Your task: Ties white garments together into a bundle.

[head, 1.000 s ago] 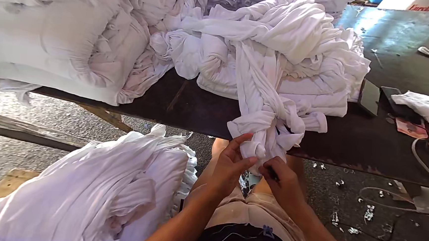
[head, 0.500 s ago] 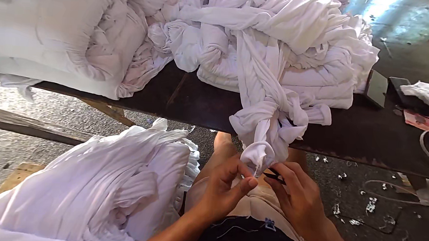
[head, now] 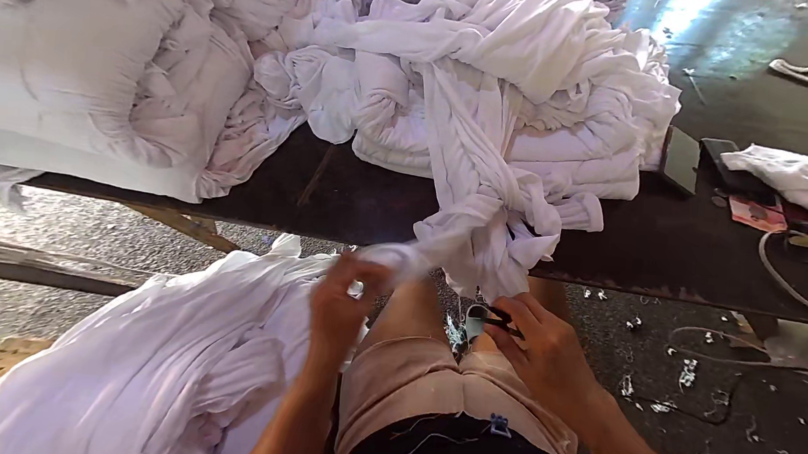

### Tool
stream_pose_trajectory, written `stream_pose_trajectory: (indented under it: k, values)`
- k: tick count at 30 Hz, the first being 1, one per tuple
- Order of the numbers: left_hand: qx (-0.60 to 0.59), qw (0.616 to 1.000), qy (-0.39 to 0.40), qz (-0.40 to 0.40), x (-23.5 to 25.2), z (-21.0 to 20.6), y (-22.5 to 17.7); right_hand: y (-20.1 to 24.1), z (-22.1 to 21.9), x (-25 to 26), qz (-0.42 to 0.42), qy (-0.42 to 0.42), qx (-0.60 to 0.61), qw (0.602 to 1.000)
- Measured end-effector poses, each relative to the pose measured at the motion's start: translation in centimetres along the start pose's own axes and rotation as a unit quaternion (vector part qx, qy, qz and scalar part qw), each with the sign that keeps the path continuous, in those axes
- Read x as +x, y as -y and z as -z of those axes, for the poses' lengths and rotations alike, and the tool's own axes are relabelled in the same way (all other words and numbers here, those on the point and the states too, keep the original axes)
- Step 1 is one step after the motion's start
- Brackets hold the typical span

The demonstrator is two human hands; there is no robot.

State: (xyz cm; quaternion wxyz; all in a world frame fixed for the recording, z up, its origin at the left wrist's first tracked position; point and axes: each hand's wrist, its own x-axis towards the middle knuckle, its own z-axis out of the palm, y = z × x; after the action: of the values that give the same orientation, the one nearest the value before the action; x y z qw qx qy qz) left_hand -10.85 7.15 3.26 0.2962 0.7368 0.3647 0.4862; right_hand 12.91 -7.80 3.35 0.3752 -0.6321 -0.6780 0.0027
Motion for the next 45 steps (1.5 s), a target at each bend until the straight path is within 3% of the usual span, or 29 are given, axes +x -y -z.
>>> stream_pose_trajectory:
  k: [3, 5, 6, 8, 10, 11, 13, 15, 18, 20, 25, 28, 32, 40, 45]
  values:
    - [0.119, 0.976, -0.159, 0.086, 2.5, 5.0, 3.5, -1.1, -0.8, -0.5, -0.033, 0.021, -0.001, 0.999]
    - [0.122, 0.972, -0.17, 0.106, 2.7, 5.9, 3.5, -1.9, -1.5, -0.8, -0.068, 0.037, 0.007, 0.997]
    - [0.116, 0.982, -0.112, 0.102, 2.4, 5.5, 3.1, -2.3, -1.8, -0.9, -0.085, 0.053, 0.015, 0.995]
    - [0.104, 0.983, 0.105, 0.111, 1.5, 3.5, 2.2, -2.5, -2.2, -1.0, -0.115, 0.09, 0.032, 0.989]
    - [0.108, 0.926, 0.331, 0.148, 1.3, 0.6, 1.5, -2.3, -2.3, -0.9, -0.124, 0.104, 0.044, 0.986]
    - [0.114, 0.898, 0.396, 0.151, 1.0, -1.1, 1.4, -2.2, -2.4, -0.8, -0.124, 0.101, 0.046, 0.986]
    - [0.106, 0.886, 0.43, 0.133, 0.2, -4.0, 1.7, -2.4, -2.6, -1.0, -0.119, 0.078, 0.046, 0.989]
    - [0.069, 0.9, 0.404, 0.15, -0.2, -5.9, 1.7, -3.0, -2.9, -1.5, -0.12, 0.057, 0.047, 0.99]
    - [0.034, 0.932, 0.277, 0.231, -0.2, -8.2, 2.0, -3.8, -2.9, -2.1, -0.146, 0.051, 0.07, 0.985]
    - [-0.002, 0.941, 0.233, 0.245, -0.8, -9.5, 2.7, -3.9, -2.8, -2.4, -0.156, 0.043, 0.077, 0.984]
    - [-0.087, 0.922, 0.281, 0.253, -2.7, -10.2, 1.7, -4.0, -2.7, -2.7, -0.15, 0.004, 0.124, 0.981]
    - [-0.173, 0.876, 0.278, 0.354, -3.6, -8.7, 0.6, -3.7, -2.3, -2.7, -0.154, 0.003, 0.166, 0.974]
    - [-0.337, 0.768, 0.207, 0.504, -5.0, -7.5, -0.5, -3.5, -2.7, -3.0, -0.151, 0.025, 0.181, 0.972]
    - [-0.258, 0.785, 0.259, 0.5, -9.0, -4.3, 0.0, -1.7, -3.6, -3.7, -0.167, 0.162, 0.176, 0.956]
    - [-0.209, 0.833, 0.268, 0.436, -11.1, -1.7, 0.3, -0.5, -4.5, -3.8, -0.122, 0.18, 0.167, 0.962]
